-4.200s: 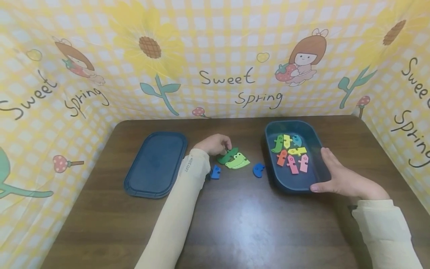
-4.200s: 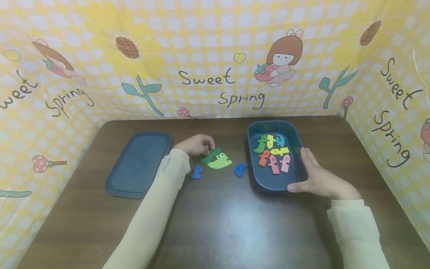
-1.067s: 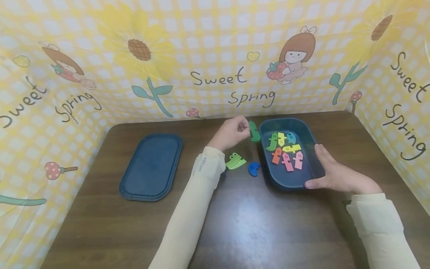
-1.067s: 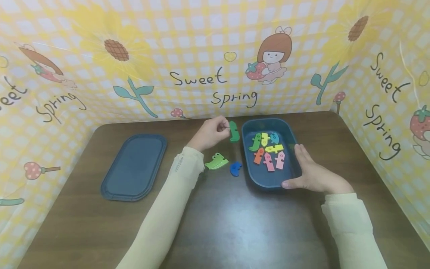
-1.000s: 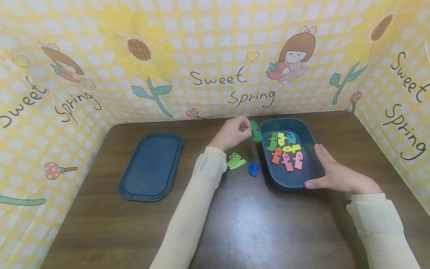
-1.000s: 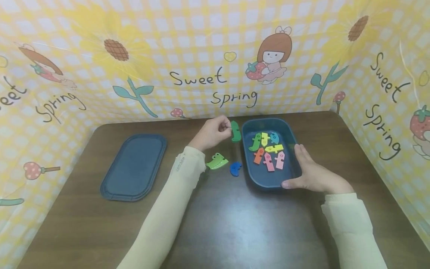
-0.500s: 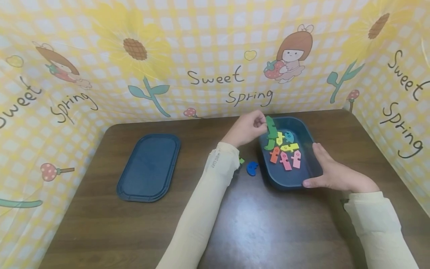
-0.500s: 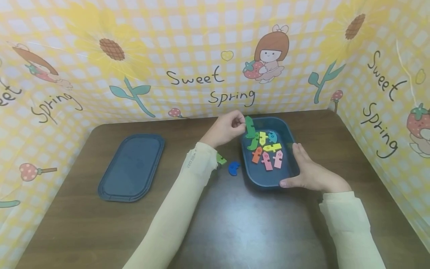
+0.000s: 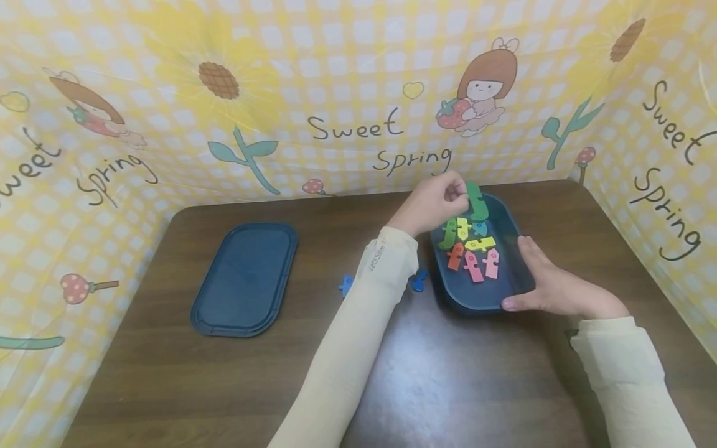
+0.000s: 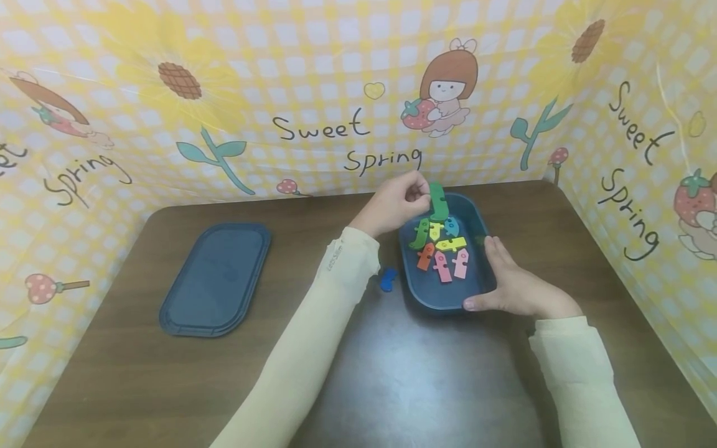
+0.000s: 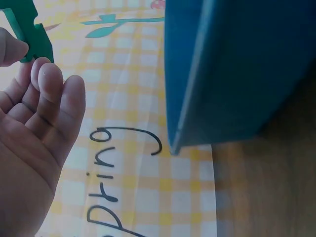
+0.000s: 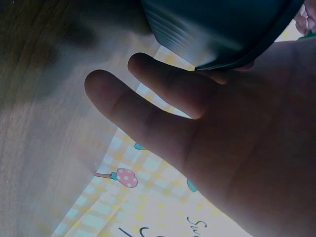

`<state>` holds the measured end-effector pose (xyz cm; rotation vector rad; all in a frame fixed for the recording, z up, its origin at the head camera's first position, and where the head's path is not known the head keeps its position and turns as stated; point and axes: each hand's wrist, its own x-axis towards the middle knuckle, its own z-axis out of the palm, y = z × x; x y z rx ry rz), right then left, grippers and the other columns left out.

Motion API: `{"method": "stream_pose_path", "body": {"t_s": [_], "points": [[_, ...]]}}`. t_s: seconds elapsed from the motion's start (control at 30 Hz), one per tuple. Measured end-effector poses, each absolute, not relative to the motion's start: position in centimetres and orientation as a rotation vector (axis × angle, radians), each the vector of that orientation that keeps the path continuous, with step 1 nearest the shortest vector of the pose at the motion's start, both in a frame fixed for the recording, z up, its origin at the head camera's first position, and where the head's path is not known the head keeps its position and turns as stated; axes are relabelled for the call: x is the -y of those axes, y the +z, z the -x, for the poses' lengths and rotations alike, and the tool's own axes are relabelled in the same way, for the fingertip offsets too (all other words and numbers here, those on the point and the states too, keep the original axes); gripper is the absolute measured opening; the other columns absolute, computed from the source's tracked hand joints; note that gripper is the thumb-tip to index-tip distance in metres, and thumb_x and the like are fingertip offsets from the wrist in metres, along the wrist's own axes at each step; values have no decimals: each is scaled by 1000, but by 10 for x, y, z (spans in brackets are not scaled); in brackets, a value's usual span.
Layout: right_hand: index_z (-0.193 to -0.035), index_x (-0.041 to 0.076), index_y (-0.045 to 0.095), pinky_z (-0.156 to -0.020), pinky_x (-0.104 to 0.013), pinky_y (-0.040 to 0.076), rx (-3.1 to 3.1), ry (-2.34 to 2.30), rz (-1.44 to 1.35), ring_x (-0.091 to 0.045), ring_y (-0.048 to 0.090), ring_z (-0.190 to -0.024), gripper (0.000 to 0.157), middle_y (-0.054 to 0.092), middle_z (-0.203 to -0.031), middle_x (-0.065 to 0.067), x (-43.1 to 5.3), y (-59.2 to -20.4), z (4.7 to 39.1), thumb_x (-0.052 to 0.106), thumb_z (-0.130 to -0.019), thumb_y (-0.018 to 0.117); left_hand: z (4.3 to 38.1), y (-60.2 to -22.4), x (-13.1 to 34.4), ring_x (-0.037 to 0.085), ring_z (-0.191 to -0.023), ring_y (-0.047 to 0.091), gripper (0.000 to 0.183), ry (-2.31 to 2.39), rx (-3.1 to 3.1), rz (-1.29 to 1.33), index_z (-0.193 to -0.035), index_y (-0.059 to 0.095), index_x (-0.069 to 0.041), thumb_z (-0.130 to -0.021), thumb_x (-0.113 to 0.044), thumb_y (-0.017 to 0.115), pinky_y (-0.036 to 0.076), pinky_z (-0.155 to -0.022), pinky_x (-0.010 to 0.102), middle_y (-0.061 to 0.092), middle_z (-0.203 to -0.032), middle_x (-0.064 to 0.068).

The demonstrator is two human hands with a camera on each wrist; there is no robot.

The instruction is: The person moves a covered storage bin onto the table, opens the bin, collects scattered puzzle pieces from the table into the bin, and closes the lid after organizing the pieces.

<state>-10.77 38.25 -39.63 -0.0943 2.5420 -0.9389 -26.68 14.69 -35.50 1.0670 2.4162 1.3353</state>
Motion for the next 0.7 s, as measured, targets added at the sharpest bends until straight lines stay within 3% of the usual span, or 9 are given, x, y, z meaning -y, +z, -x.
{"method": "stream_pose_path", "body": {"t_s": [0.7], "points": [[-155, 1, -21, -107, -74, 15, -2538, -972, 127, -52, -12, -146, 137, -22, -161, -28, -384, -397, 109, 45, -80, 84, 256, -344, -197, 8, -90, 56, 12, 1496, -2315, -1072, -105, 59, -14, -94, -14, 65, 46, -78, 16, 61, -98, -3]]}}
